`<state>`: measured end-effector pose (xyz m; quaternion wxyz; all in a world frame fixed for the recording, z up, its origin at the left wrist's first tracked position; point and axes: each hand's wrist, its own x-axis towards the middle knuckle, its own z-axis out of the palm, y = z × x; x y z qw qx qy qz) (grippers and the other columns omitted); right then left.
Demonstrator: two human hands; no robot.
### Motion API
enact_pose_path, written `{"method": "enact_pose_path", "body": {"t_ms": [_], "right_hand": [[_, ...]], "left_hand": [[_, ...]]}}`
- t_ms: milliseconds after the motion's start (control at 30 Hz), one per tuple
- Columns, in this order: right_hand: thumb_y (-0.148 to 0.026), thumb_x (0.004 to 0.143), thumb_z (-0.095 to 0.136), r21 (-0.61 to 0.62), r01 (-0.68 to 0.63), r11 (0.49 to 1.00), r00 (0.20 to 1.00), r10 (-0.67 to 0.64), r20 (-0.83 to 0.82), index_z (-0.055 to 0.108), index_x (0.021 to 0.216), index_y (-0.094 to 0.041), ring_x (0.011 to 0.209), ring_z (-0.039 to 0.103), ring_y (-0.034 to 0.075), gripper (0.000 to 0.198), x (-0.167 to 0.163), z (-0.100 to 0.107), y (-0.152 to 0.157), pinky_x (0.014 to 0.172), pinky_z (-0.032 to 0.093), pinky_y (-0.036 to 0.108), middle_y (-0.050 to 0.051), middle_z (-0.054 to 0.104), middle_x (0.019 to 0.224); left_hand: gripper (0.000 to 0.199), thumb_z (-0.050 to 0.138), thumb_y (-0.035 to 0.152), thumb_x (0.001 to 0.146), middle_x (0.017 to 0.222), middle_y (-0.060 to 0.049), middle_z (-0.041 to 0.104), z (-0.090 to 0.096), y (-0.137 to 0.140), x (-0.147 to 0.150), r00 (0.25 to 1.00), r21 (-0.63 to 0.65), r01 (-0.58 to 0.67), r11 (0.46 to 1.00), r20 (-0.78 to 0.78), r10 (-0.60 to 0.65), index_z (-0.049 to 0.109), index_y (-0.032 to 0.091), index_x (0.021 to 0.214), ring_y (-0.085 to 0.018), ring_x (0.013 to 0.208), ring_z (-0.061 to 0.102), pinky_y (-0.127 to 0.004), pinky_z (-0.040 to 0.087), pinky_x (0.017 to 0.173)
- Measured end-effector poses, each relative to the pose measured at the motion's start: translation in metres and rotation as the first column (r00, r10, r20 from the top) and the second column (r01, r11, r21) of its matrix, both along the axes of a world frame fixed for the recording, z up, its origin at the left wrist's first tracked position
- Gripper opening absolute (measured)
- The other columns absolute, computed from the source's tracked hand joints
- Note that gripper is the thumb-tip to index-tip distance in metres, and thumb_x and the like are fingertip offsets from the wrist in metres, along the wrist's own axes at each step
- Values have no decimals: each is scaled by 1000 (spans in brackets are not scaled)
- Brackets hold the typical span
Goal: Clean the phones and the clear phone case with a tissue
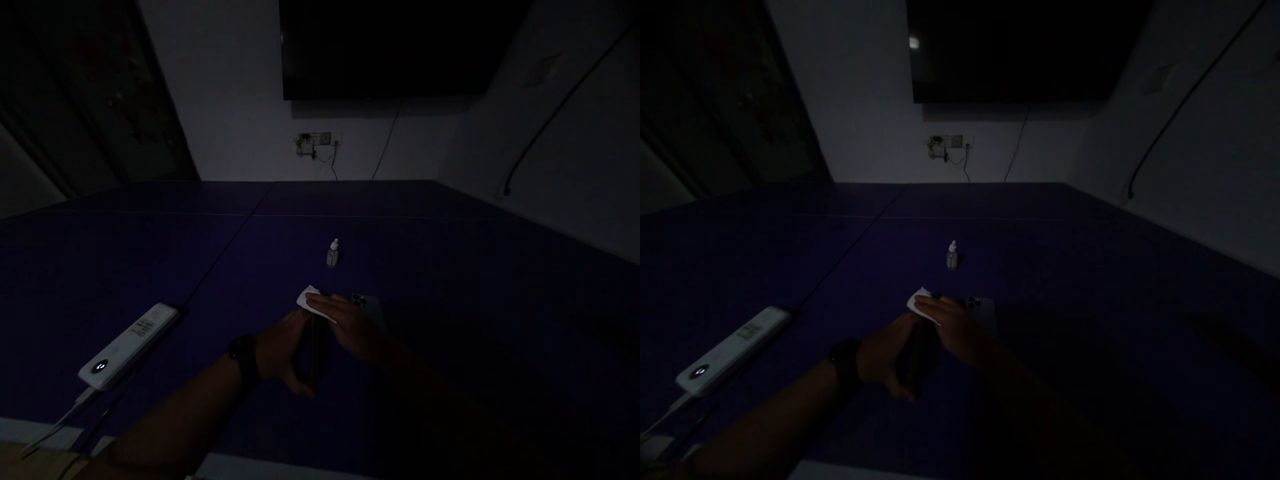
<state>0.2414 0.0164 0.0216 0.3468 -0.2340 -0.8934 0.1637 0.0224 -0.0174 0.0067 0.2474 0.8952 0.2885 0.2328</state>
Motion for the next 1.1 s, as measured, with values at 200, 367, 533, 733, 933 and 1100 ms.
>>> {"method": "enact_pose_path", "body": {"t_ms": [200, 367, 533, 733, 933, 1100], "right_hand": [[-2, 92, 36, -27, 85, 996, 996, -85, -9, 52, 143, -27, 128, 58, 17, 59, -2, -1, -1, 109, 48, 39, 5, 61, 139], [-1, 93, 35, 111, -55, 992, 997, 49, 55, 50, 145, -23, 130, 56, 18, 58, 1, 1, -3, 107, 49, 39, 8, 58, 142], [0, 92, 34, 79, 94, 992, 994, -99, 49, 47, 147, -26, 130, 56, 19, 62, 0, -1, 2, 109, 47, 43, 7, 59, 141], [0, 91, 41, 129, -61, 990, 995, 50, 81, 47, 147, -27, 118, 64, 19, 63, 6, 0, -17, 98, 56, 36, 6, 60, 140], [1, 93, 34, 116, 94, 989, 993, -102, 62, 45, 148, -23, 131, 55, 20, 62, 0, -2, -5, 109, 48, 42, 8, 57, 144], [-1, 92, 37, 124, -12, 992, 997, 2, 83, 46, 148, -27, 123, 61, 19, 62, 3, -3, -16, 103, 53, 38, 6, 58, 143]], "left_hand": [[122, 85, 72, 46, 134, -18, 50, 2, 0, -1, 999, -35, -23, 999, -29, 22, 35, 16, 141, -41, 119, 51, -56, 41, 106], [136, 86, 72, 46, 146, -21, 40, 2, -1, 0, 1000, -8, 9, 1000, 24, -9, 19, 16, 150, -45, 133, 40, -57, 33, 114], [126, 87, 72, 41, 131, -19, 53, -2, 0, 0, 999, -52, -31, 998, -13, 30, 37, 14, 141, -41, 117, 53, -57, 40, 108], [142, 88, 68, 47, 154, -22, 32, -5, 2, -2, 999, 13, 41, 999, 35, -42, 11, 17, 155, -45, 139, 33, -57, 30, 116], [125, 88, 68, 43, 135, -19, 52, -6, 2, -1, 1000, -33, -3, 999, 2, 3, 34, 15, 143, -41, 119, 52, -56, 40, 108], [140, 88, 67, 46, 151, -22, 36, -7, 2, -2, 1000, 22, 15, 1000, 14, -16, 14, 17, 154, -45, 137, 36, -57, 30, 115]]}}
